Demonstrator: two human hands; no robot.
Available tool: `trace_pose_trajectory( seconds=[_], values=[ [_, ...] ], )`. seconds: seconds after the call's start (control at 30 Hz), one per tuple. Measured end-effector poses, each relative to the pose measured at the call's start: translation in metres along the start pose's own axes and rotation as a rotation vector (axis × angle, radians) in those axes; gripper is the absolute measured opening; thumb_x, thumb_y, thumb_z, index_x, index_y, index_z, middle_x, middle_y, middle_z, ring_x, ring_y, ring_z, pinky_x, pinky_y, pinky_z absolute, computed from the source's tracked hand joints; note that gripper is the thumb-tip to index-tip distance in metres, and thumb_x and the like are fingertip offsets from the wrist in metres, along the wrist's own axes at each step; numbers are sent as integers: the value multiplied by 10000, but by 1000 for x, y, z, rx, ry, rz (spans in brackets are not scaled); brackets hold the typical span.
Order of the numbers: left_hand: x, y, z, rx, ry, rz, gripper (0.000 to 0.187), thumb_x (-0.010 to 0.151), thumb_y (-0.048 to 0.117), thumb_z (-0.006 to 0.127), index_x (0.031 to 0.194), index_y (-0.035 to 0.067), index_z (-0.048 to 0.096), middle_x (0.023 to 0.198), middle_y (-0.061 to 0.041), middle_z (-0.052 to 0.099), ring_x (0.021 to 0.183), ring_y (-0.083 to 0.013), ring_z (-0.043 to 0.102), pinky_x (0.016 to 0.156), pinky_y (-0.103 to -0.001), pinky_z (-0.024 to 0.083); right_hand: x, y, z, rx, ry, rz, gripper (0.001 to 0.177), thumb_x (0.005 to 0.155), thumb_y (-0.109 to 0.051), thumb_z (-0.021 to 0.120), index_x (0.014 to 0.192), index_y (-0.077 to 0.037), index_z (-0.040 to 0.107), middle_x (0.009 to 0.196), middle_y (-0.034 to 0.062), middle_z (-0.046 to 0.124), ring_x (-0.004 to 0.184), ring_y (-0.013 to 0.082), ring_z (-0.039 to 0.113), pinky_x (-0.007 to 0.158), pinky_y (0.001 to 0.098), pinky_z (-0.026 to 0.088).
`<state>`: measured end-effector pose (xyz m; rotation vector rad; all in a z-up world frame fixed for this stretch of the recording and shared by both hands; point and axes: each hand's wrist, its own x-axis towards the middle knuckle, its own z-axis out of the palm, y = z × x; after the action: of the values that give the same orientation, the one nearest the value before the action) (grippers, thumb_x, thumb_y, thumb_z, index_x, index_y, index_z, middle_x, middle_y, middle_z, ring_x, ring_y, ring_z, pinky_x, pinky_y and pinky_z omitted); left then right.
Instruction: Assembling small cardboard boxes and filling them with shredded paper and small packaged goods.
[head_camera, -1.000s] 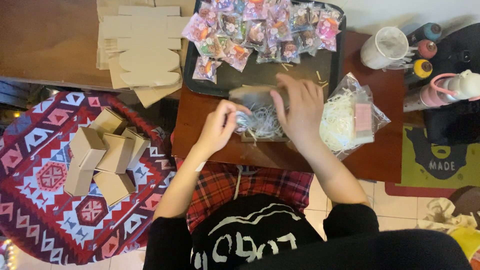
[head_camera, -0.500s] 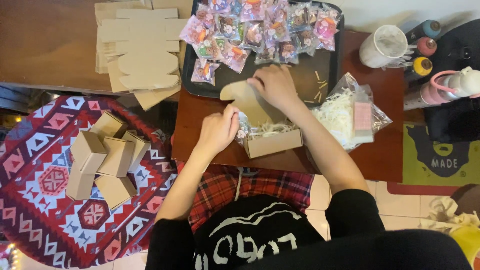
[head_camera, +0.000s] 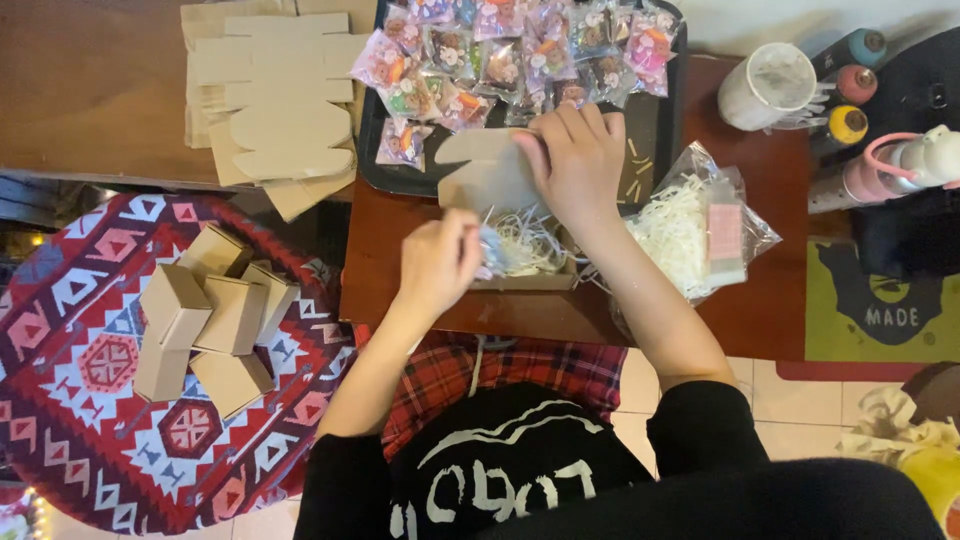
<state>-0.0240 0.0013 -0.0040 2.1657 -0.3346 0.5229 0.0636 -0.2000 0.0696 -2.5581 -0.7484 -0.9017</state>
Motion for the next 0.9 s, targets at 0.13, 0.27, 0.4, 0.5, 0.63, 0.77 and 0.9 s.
trace_pose_trajectory(
  seconds=[0.13,0.27,0.4,0.5,0.63,0.77,0.9],
  values=[
    [0,13,6,27,-153,184,129,962,107,654,1036,92,549,708,-84,657,580,-259,647,548,-406,508,-1,2,3,-57,38,6,235,1013,-311,761,966,-98,674,937,44,630,895,252,568,820,404,370],
    [-5,7,10,20,-225,147,140,957,110,663,1053,77,567,635,-73,616,545,-269,636,504,-404,490,-1,8,6,-36,28,17,225,1036,-313,729,985,-101,674,963,47,637,934,261,583,842,398,381],
    [-13,7,13,145,-233,183,141,925,128,695,991,78,581,563,-76,576,493,-263,615,460,-402,472,-10,30,41,-6,-40,110,212,1036,-295,716,948,-105,679,924,36,655,910,263,589,823,416,378],
    [-14,7,10,80,-171,191,101,924,78,664,965,111,578,576,-52,569,500,-234,609,495,-386,482,-22,42,63,39,-193,200,206,1039,-287,705,961,-98,681,957,65,658,916,287,603,815,442,391],
    [-15,8,13,92,-158,172,97,917,85,667,958,105,581,571,-53,565,496,-235,603,483,-379,476,-19,29,58,232,-241,63,203,872,-181,738,1042,-98,666,1107,134,611,1007,344,602,820,444,459],
    [-18,4,14,32,-197,21,60,970,77,624,1014,87,584,584,-75,600,490,-244,630,459,-385,475,-17,34,55,275,-252,-23,171,886,-114,804,962,-116,652,1000,67,634,908,258,651,791,412,520],
    [-13,9,8,-96,-149,-188,46,1039,98,563,1080,80,570,686,-110,657,578,-278,691,526,-382,518,-2,23,20,352,-246,-13,160,939,-84,794,971,-108,639,919,36,657,848,208,685,720,342,546]
  ],
)
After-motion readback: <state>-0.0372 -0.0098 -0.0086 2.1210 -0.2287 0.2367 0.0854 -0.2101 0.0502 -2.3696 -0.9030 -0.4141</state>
